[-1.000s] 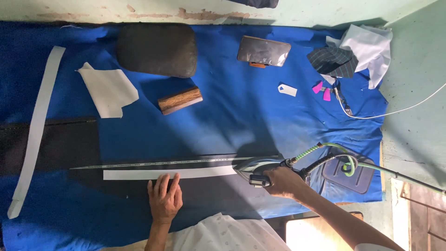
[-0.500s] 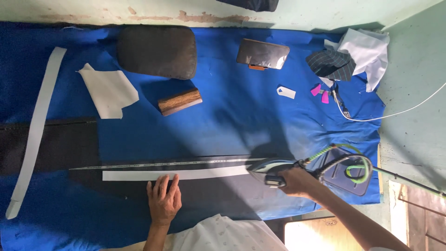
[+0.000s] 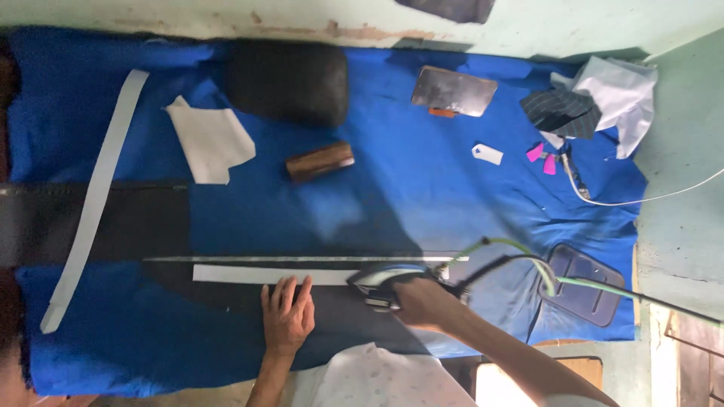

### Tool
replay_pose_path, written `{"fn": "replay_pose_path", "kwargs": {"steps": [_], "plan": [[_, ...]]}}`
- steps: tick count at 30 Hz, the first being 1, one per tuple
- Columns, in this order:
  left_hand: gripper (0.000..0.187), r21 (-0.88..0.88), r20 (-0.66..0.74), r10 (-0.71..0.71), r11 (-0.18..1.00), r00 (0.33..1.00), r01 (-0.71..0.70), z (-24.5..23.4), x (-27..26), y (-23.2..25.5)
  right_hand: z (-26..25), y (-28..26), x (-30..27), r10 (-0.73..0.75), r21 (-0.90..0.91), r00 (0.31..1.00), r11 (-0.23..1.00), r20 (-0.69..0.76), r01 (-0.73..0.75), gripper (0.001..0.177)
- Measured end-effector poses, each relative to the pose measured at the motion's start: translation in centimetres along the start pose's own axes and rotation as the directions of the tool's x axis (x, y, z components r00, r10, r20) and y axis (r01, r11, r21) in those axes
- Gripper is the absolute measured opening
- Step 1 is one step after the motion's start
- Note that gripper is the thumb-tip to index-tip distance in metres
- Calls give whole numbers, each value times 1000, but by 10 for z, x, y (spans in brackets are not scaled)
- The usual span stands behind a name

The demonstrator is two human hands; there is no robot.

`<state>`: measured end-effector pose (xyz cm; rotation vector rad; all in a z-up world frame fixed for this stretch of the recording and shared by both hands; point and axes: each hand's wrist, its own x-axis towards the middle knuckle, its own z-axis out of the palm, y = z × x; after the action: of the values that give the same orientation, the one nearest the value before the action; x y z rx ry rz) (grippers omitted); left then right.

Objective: The person irons a long white strip of fabric placed on a blue work surface. They use a steam iron and a wooden block to press the fabric, moving the iron back and forth along the strip. The person also handles a dark fabric piece and a white cloth during the process.

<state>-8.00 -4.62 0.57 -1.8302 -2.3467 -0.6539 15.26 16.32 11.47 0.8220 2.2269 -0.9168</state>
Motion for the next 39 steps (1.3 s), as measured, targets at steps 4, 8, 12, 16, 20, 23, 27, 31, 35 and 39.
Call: {"fn": "replay_pose_path", "kwargs": {"steps": [4,8,12,16,20,23,27,31,35,39], "plan": [[36,19,-31,-3,1000,1000,3,-1,2,1,-15,-40,14,56,9,989,998,134,-57,19],[39,-8,-7,1,1000,1000,-1,0,1,-2,-19,-43,13,94,-1,988,996,125,-94,34],[35,-144,-40,8,990,999,-13,-15,12,-8,-14,-33,12,140,1,980,990,140,-142,24],[44,43,-213,-152,985,965,165,-18,-12,-57,-25,-36,4,173,18,977,984,121,-177,44],[46,221,-104,-323,915,941,338,-38,-20,-82,-21,-25,0,178,-23,968,984,176,-177,29],[46,232,-119,-332,907,936,352,-35,-19,-86,-9,-6,3,167,-57,974,985,155,-160,29],[39,252,-158,-331,897,930,362,-31,-20,-86,3,13,0,162,-69,982,985,99,-156,44],[37,239,-170,-315,906,934,349,-30,-19,-89,3,17,-1,159,-67,982,986,102,-153,41],[36,223,-180,-306,913,935,341,-26,-19,-88,5,19,-2,139,-39,986,990,92,-136,26],[40,171,-200,-325,918,924,359,-19,-27,-95,8,22,1,145,-35,989,989,42,-144,29]]}}
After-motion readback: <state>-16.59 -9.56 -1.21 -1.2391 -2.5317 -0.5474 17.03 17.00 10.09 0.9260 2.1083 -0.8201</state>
